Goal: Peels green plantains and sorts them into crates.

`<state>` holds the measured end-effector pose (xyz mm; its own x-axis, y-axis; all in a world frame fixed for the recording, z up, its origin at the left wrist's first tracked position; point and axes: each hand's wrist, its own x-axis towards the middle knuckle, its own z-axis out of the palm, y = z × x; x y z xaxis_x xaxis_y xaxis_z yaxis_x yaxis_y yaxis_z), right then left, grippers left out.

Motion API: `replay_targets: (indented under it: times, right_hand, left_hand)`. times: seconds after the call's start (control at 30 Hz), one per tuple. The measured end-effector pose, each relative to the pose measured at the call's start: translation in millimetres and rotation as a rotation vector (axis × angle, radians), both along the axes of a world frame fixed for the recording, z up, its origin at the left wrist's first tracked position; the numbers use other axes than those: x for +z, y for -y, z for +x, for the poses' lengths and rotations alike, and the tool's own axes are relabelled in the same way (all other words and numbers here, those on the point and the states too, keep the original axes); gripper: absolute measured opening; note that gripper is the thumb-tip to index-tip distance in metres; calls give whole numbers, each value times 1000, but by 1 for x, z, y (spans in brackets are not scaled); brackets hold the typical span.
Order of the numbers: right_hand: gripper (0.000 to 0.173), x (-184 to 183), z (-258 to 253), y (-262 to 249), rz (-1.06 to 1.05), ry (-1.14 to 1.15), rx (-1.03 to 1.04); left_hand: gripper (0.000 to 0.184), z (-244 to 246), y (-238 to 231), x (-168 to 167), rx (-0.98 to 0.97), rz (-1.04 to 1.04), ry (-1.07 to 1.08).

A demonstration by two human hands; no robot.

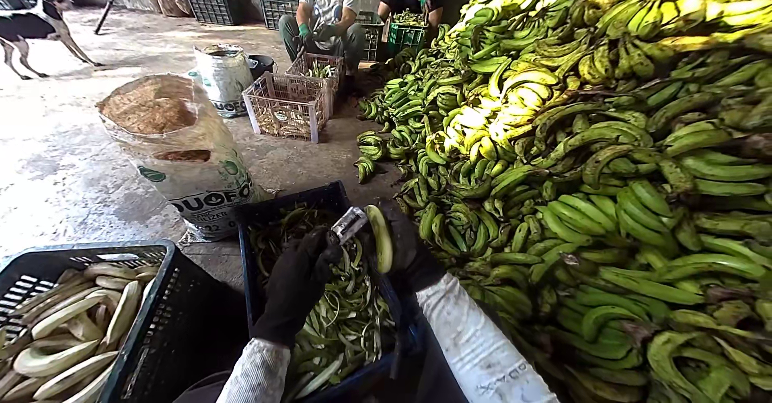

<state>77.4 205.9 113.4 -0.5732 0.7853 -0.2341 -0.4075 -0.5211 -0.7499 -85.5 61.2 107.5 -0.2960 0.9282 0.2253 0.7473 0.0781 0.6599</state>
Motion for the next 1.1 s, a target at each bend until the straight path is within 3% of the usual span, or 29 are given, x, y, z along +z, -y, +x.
replay_targets:
  times: [0.13, 0.2, 0.27, 0.33, 0.4, 0.47, 0.57, 0.73, 0.8, 0.9, 1.1]
  right_hand:
    - [50, -11, 15, -16, -51, -180, 20]
    - [59, -11, 21, -20, -146, -205, 73]
    - [64, -16, 26, -21, -100, -177, 108]
    - [53, -32, 28, -17, -44, -203, 116]
    - [34, -61, 26, -8, 201, -306, 57]
    - [30, -41, 18, 7, 315, -120, 44]
    - [38, -15, 4, 16, 252, 58, 119]
    - [37, -13, 3, 7, 293, -19, 222]
    - [40, -16, 0, 6, 245, 30, 259]
    - [45, -34, -20, 16, 180, 153, 225]
    - [41, -32, -39, 39, 392, 289, -73]
  left_hand:
    - [57, 15, 6, -10, -106, 180, -300]
    - [54, 22, 7, -15, -138, 252, -386]
    - [51, 29, 5, -18, -155, 291, -411]
    - [51, 36, 2, -16, -152, 239, -380]
    - [53, 40, -1, -11, -130, 81, -269]
    - [53, 37, -6, -8, -67, -75, -105]
    - [54, 27, -12, -15, 65, -86, 91]
    - [47, 7, -11, -12, 273, -80, 582]
    - [44, -1, -8, -13, 279, -54, 659]
    - [45, 8, -9, -13, 195, -54, 430]
    - [53, 20, -7, -13, 207, -89, 34]
